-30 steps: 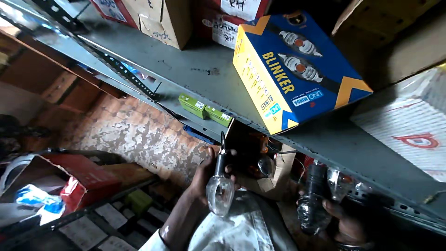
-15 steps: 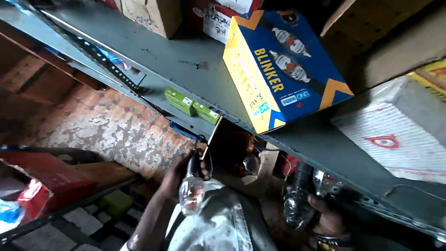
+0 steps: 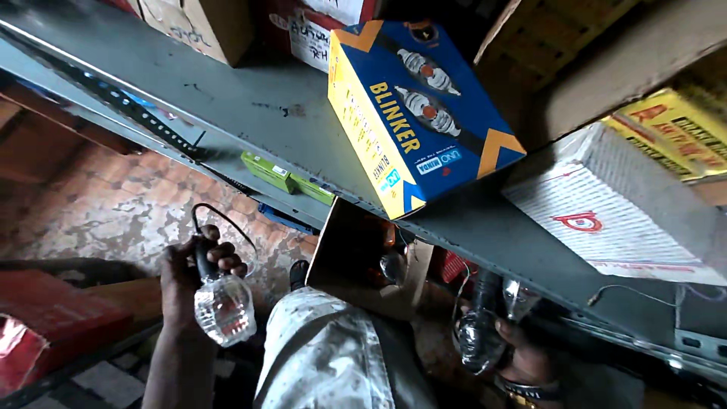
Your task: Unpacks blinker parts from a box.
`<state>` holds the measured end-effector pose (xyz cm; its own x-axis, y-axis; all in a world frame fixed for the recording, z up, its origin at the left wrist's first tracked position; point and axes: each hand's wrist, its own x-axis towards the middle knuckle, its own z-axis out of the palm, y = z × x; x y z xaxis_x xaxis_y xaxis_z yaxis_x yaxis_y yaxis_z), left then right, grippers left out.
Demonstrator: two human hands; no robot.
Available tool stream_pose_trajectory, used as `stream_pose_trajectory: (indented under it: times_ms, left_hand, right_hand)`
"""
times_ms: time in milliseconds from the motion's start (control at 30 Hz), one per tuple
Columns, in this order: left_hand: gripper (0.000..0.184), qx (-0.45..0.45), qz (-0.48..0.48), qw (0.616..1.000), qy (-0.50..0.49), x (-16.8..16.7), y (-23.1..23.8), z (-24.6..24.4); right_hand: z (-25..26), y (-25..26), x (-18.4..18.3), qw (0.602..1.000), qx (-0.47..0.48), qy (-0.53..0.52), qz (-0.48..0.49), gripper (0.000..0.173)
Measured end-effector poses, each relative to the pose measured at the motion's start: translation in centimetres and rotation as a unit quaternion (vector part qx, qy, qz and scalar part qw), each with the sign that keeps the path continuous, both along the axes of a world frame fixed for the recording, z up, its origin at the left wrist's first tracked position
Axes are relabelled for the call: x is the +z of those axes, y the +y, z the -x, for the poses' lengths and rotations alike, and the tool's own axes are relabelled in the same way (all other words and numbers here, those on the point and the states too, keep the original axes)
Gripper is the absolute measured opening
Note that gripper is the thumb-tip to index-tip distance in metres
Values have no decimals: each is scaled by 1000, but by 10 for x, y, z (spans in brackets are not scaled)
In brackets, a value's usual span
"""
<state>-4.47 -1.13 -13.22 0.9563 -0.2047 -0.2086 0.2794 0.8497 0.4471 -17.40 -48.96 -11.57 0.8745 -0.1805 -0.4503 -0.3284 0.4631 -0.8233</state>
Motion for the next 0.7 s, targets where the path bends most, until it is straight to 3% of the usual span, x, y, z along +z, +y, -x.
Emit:
stream_pose_trajectory:
  times_ms: [67, 167, 300, 367, 400, 433, 500, 533, 600, 633, 700]
  left_hand:
    - [35, 24, -12, 999, 31, 6, 0, 0]
    - [47, 39, -192, 974, 114, 26, -26, 3]
    - [40, -59, -300, 943, 132, 16, -66, 13]
    - [34, -127, -285, 944, 104, 4, -84, 17]
    - [42, -150, -282, 943, 89, 0, -93, 18]
    - [61, -165, -296, 937, 86, 0, -101, 18]
    - [103, -168, -352, 915, 102, 4, -110, 18]
    - [111, -160, -385, 902, 109, 7, -112, 19]
    - [92, -148, -420, 886, 127, 13, -112, 22]
    - [73, -148, -420, 885, 137, 18, -112, 23]
    - [57, -163, -371, 903, 145, 17, -107, 23]
  right_hand:
    - [1, 0, -7, 1000, -1, 9, 6, 46]
    - [-12, 20, -2, 999, 29, -13, 23, 44]
    - [-54, 63, 9, 990, 129, 8, 58, 54]
    - [-82, 91, 17, 972, 209, -9, 109, 54]
    - [-94, 106, 19, 956, 248, -32, 153, 53]
    - [-104, 122, 21, 932, 286, -49, 219, 54]
    - [-116, 154, 37, 842, 366, -14, 396, 55]
    - [-124, 173, 55, 791, 413, 33, 450, 55]
    - [-131, 206, 87, 715, 507, 107, 470, 66]
    - [-129, 220, 96, 679, 533, 101, 494, 64]
    - [-121, 238, 98, 624, 567, 73, 532, 49]
